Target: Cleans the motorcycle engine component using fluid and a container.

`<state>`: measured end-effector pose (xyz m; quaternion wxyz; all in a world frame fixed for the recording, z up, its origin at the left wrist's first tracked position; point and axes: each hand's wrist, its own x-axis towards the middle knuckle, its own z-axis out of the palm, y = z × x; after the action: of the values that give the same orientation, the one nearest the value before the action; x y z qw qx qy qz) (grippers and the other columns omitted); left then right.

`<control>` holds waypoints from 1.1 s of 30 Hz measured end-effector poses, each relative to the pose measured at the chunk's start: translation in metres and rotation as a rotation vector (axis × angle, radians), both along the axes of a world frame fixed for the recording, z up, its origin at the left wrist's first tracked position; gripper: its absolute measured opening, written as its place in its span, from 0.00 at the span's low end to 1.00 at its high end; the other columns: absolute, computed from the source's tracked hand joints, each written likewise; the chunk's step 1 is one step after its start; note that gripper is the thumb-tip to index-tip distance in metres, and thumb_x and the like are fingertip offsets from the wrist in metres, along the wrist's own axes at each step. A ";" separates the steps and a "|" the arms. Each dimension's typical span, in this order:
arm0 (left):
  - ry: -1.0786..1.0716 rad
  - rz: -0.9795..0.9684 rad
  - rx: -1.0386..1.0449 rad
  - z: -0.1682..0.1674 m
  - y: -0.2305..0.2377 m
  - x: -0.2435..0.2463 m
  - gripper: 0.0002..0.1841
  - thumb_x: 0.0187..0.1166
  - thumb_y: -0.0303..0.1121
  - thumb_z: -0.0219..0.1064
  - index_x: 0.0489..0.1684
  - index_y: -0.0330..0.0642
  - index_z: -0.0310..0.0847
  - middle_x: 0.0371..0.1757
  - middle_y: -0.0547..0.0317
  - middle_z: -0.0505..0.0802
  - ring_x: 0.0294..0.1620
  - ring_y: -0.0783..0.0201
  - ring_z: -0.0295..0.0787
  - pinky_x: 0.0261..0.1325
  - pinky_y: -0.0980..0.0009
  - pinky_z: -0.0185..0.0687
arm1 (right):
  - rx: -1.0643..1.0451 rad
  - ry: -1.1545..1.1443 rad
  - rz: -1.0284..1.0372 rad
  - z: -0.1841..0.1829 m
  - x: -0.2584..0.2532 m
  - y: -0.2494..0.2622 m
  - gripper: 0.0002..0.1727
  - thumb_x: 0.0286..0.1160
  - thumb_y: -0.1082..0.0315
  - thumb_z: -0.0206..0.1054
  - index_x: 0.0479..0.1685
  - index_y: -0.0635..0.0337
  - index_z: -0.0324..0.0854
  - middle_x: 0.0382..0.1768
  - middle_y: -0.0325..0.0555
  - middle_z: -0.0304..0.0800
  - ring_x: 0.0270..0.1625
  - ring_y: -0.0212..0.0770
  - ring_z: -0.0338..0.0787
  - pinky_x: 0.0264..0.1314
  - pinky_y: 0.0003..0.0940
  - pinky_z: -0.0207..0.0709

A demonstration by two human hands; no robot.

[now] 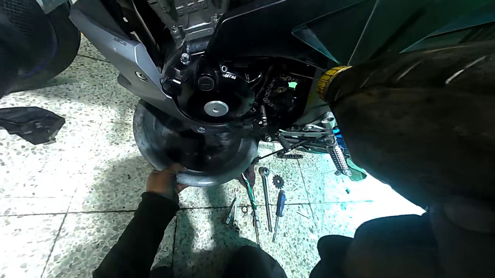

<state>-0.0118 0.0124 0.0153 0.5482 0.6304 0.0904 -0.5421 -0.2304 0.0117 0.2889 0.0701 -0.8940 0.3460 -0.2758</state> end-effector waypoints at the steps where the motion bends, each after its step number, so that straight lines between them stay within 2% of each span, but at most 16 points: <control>1: -0.004 0.001 -0.005 -0.001 0.000 0.000 0.18 0.68 0.21 0.70 0.58 0.33 0.77 0.38 0.41 0.90 0.28 0.53 0.90 0.27 0.58 0.89 | -0.032 0.310 0.023 0.004 -0.022 0.002 0.22 0.78 0.62 0.49 0.44 0.77 0.77 0.33 0.51 0.84 0.38 0.36 0.85 0.40 0.29 0.80; 2: -0.003 0.005 -0.009 -0.001 0.000 0.000 0.18 0.68 0.21 0.70 0.58 0.33 0.77 0.38 0.40 0.90 0.28 0.53 0.90 0.27 0.58 0.89 | -0.065 0.595 0.070 0.011 -0.038 0.003 0.24 0.81 0.60 0.47 0.47 0.78 0.78 0.36 0.55 0.86 0.40 0.42 0.87 0.39 0.34 0.81; 3: -0.002 0.006 -0.011 -0.001 0.000 0.000 0.18 0.69 0.21 0.70 0.58 0.33 0.77 0.38 0.41 0.90 0.28 0.53 0.90 0.27 0.58 0.89 | -0.072 0.739 0.093 0.013 -0.048 0.003 0.25 0.84 0.59 0.47 0.47 0.76 0.79 0.36 0.55 0.86 0.40 0.43 0.88 0.36 0.36 0.81; 4: -0.002 0.004 -0.016 0.000 0.000 -0.001 0.18 0.69 0.21 0.70 0.58 0.33 0.77 0.38 0.41 0.90 0.28 0.53 0.90 0.27 0.59 0.89 | -0.029 0.696 0.049 0.009 -0.053 0.004 0.25 0.82 0.58 0.47 0.47 0.76 0.79 0.36 0.54 0.86 0.40 0.42 0.88 0.36 0.34 0.80; 6: -0.008 0.003 -0.027 0.000 0.001 -0.001 0.18 0.69 0.21 0.69 0.58 0.33 0.77 0.38 0.41 0.91 0.27 0.54 0.90 0.26 0.60 0.89 | 0.027 0.416 -0.061 -0.009 -0.062 0.007 0.26 0.85 0.58 0.47 0.52 0.80 0.75 0.40 0.54 0.85 0.45 0.38 0.86 0.42 0.30 0.81; 8: -0.013 0.001 -0.021 -0.001 0.001 0.000 0.17 0.69 0.21 0.70 0.56 0.33 0.78 0.36 0.41 0.91 0.26 0.54 0.90 0.26 0.60 0.89 | -0.017 -0.049 -0.099 -0.040 -0.067 0.003 0.23 0.83 0.62 0.55 0.57 0.82 0.73 0.43 0.54 0.85 0.47 0.37 0.87 0.49 0.31 0.84; 9: -0.009 -0.002 -0.018 -0.001 0.001 0.000 0.17 0.69 0.21 0.70 0.56 0.33 0.78 0.37 0.41 0.91 0.27 0.54 0.90 0.26 0.60 0.89 | 0.006 -0.149 -0.101 -0.048 -0.074 0.001 0.22 0.82 0.63 0.57 0.59 0.80 0.72 0.45 0.52 0.85 0.48 0.36 0.87 0.51 0.30 0.83; 13: 0.004 0.006 -0.025 0.000 0.001 0.000 0.18 0.69 0.21 0.69 0.58 0.33 0.77 0.38 0.41 0.91 0.28 0.53 0.91 0.27 0.59 0.89 | 0.199 -0.276 -0.216 -0.031 -0.056 -0.007 0.29 0.78 0.58 0.60 0.69 0.75 0.70 0.52 0.47 0.86 0.56 0.30 0.86 0.61 0.26 0.81; 18: -0.003 -0.006 -0.028 -0.002 -0.002 0.001 0.17 0.68 0.21 0.70 0.57 0.33 0.78 0.38 0.41 0.91 0.28 0.53 0.91 0.28 0.59 0.89 | 0.024 -0.333 -0.238 -0.037 -0.047 -0.005 0.28 0.75 0.58 0.60 0.63 0.77 0.73 0.45 0.48 0.86 0.50 0.32 0.87 0.55 0.29 0.82; 21: -0.013 0.001 -0.032 -0.001 -0.005 0.002 0.18 0.68 0.21 0.70 0.57 0.32 0.78 0.39 0.40 0.90 0.30 0.52 0.90 0.29 0.58 0.89 | 0.035 -0.364 -0.279 -0.039 -0.054 -0.003 0.29 0.74 0.54 0.62 0.63 0.73 0.74 0.45 0.45 0.86 0.49 0.31 0.86 0.54 0.28 0.81; 24: -0.032 -0.001 -0.048 -0.003 -0.007 0.003 0.17 0.70 0.22 0.69 0.58 0.32 0.78 0.41 0.40 0.91 0.31 0.52 0.91 0.31 0.58 0.90 | 0.141 -0.147 -0.324 -0.025 -0.058 -0.002 0.29 0.77 0.57 0.60 0.68 0.74 0.72 0.48 0.46 0.87 0.51 0.30 0.87 0.55 0.27 0.82; 26: -0.040 -0.001 -0.064 -0.005 -0.007 0.002 0.16 0.70 0.22 0.69 0.57 0.32 0.78 0.39 0.41 0.91 0.30 0.53 0.90 0.30 0.58 0.89 | 0.162 -0.148 -0.277 -0.030 -0.072 -0.003 0.24 0.78 0.61 0.59 0.63 0.75 0.74 0.44 0.47 0.87 0.46 0.31 0.86 0.49 0.27 0.82; 29: -0.047 -0.020 -0.049 -0.007 -0.007 0.004 0.16 0.70 0.23 0.69 0.56 0.32 0.78 0.39 0.41 0.91 0.30 0.53 0.90 0.30 0.59 0.89 | 0.016 -0.691 -0.080 -0.066 -0.060 0.003 0.15 0.81 0.74 0.55 0.52 0.85 0.72 0.38 0.55 0.83 0.41 0.37 0.87 0.44 0.28 0.84; 31: -0.045 -0.025 -0.048 -0.006 -0.008 0.004 0.16 0.70 0.22 0.69 0.57 0.32 0.78 0.40 0.41 0.90 0.31 0.53 0.90 0.31 0.58 0.88 | -0.122 -0.975 -0.389 -0.067 0.000 0.005 0.15 0.74 0.69 0.61 0.41 0.78 0.78 0.30 0.48 0.84 0.33 0.29 0.86 0.41 0.20 0.82; 32: -0.042 -0.022 -0.049 -0.006 -0.008 0.004 0.17 0.70 0.22 0.69 0.57 0.32 0.78 0.40 0.41 0.90 0.31 0.53 0.90 0.31 0.58 0.89 | -0.058 -0.712 -0.288 -0.060 -0.021 0.009 0.23 0.80 0.61 0.60 0.56 0.79 0.76 0.43 0.50 0.87 0.47 0.31 0.89 0.56 0.25 0.83; 33: -0.041 -0.022 -0.053 -0.007 -0.007 0.003 0.16 0.70 0.23 0.68 0.57 0.32 0.78 0.40 0.42 0.90 0.31 0.54 0.90 0.31 0.59 0.89 | -0.061 -0.473 -0.218 -0.047 -0.035 0.006 0.28 0.80 0.57 0.59 0.61 0.79 0.74 0.47 0.49 0.87 0.52 0.31 0.88 0.59 0.28 0.83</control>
<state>-0.0087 0.0051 0.0083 0.5605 0.6277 0.0579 -0.5371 -0.2653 0.0176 0.2420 0.0921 -0.7638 0.4058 -0.4934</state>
